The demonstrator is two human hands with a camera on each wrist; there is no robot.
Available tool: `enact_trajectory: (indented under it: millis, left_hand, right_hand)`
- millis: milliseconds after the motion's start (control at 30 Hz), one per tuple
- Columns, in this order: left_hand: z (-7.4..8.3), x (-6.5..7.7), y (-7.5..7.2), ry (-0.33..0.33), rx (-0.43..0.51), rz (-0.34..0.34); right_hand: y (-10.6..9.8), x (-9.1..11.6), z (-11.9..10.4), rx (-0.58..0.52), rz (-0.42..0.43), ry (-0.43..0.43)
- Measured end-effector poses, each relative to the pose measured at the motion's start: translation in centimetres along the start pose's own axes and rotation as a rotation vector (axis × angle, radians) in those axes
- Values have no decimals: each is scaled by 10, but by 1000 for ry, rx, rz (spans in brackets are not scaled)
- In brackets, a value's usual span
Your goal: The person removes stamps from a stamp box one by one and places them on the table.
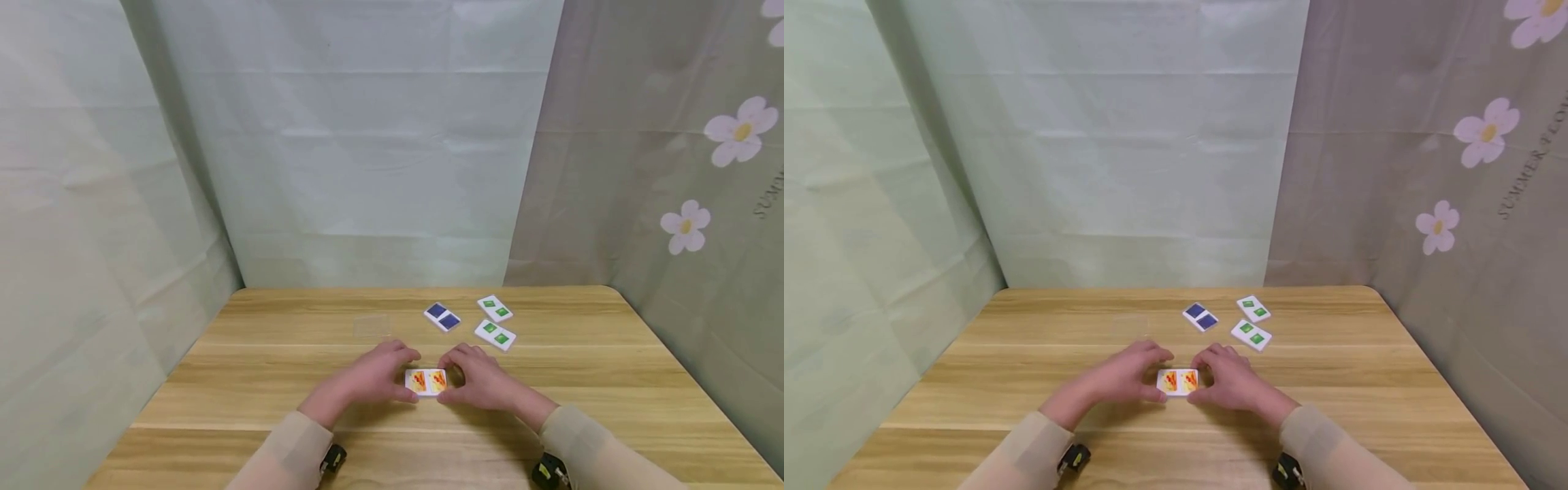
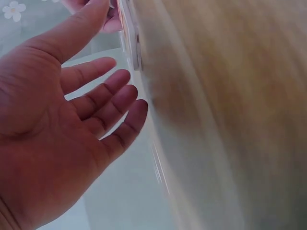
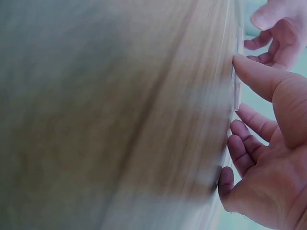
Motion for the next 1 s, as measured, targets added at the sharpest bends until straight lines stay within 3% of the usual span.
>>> enact_trajectory:
  millis: [267, 533, 700, 867, 1000]
  left_hand:
    - [-1, -2, 6, -32, -12, -13]
    - [-2, -3, 8, -33, -16, -18]
    - [-2, -3, 10, -25, -36, -11]
    - [-2, -4, 10, -41, -42, -14]
    - [-3, -4, 9, -44, -48, -12]
  right_hand:
    - [1, 0, 2, -12, -3, 31]
    - [-1, 1, -4, -12, -23, -6]
    - [-3, -1, 0, -74, -53, -26]
    - [-13, -2, 9, -103, 24, 5]
    - [-23, 1, 20, -73, 117, 108]
Point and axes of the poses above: each hand's wrist, its own x-axis away from the middle knuckle, its own y-axis out of the palm, z = x × y, the point moved 8 cm from there along -x, towards the middle knuckle, and after that the axes turned 8 degrees about -z, right-handed, at the moved point
